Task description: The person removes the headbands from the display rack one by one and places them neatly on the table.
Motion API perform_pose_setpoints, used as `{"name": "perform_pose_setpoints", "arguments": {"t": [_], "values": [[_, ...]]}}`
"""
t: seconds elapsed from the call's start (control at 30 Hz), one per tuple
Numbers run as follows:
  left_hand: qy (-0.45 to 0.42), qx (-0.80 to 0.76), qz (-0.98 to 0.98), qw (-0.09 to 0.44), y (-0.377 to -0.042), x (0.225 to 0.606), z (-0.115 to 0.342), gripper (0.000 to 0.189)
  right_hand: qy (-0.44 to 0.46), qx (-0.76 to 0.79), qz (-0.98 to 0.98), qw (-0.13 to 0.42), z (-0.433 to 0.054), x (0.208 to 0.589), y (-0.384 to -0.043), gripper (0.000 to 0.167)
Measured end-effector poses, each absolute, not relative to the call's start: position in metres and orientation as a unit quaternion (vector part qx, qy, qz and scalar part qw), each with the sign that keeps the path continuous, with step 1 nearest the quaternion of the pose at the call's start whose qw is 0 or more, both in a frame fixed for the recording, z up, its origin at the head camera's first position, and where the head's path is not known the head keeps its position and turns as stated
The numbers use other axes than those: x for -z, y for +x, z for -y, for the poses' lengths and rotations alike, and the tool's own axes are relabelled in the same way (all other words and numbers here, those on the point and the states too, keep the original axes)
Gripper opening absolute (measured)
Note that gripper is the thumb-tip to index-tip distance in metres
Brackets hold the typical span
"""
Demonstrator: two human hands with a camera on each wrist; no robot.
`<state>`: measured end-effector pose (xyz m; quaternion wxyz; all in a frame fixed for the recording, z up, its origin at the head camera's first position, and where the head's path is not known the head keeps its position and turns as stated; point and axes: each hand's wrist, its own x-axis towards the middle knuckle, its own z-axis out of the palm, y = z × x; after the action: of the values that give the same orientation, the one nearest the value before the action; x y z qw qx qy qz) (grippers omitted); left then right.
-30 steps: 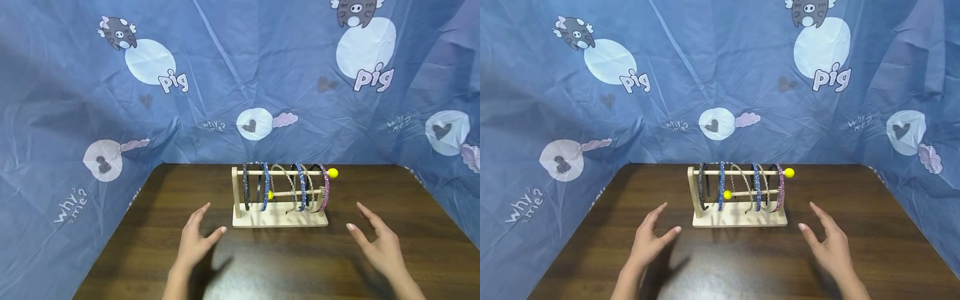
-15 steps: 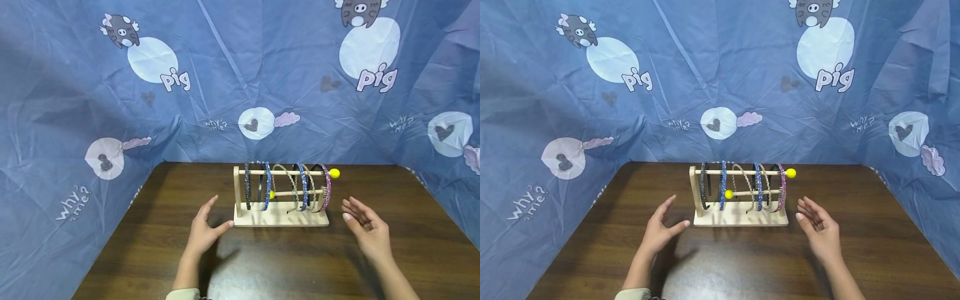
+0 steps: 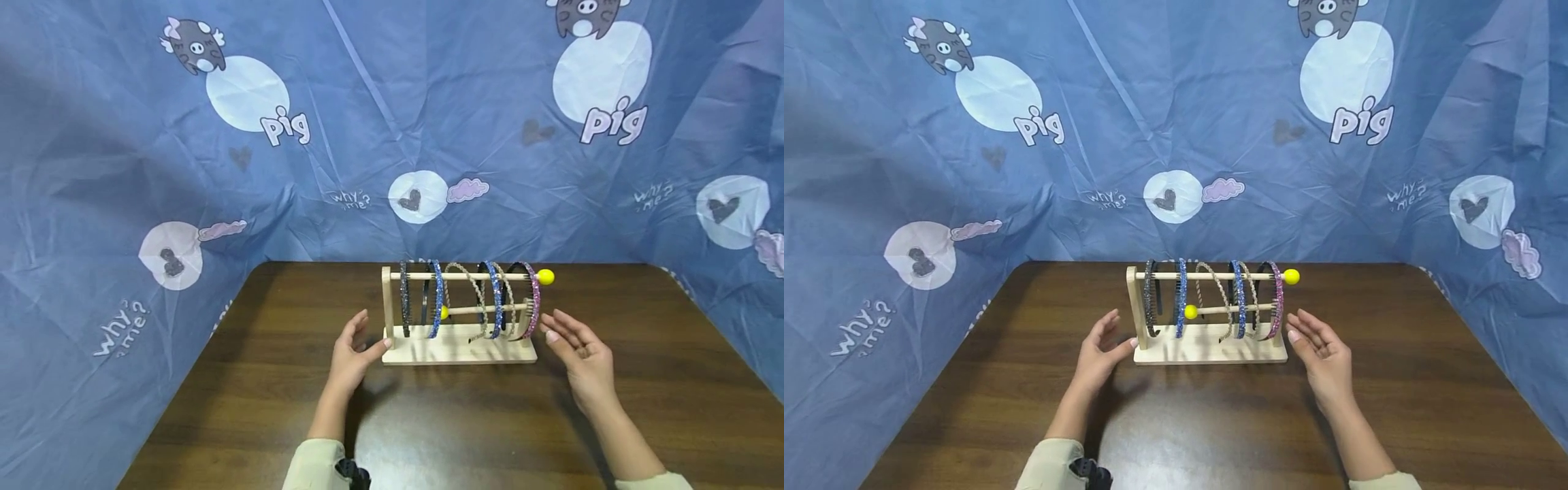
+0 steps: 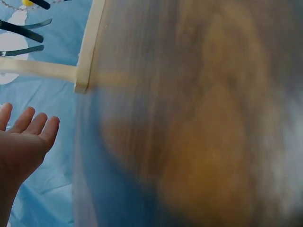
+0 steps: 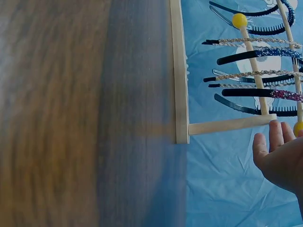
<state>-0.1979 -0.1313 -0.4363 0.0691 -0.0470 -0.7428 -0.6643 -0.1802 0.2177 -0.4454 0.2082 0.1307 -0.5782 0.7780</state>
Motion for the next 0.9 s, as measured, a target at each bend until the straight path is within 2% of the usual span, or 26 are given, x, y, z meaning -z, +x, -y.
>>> {"name": "perform_pose_setpoints", "arguments": {"t": [0.4,0.6,0.9], "values": [[-0.061,0.661,0.746,0.045,-0.232,0.476,0.115,0.081,0.099,-0.799,0.564,0.187,-0.206,0.450,-0.190,0.037],[-0.053,0.615,0.786,0.028,-0.239,0.483,0.108,0.092,0.112,-0.807,0.553,0.176,-0.200,0.453,-0.191,0.033],[-0.061,0.531,0.845,0.010,-0.247,0.486,0.108,0.100,0.107,-0.815,0.543,0.173,-0.194,0.452,-0.196,0.037]]}}
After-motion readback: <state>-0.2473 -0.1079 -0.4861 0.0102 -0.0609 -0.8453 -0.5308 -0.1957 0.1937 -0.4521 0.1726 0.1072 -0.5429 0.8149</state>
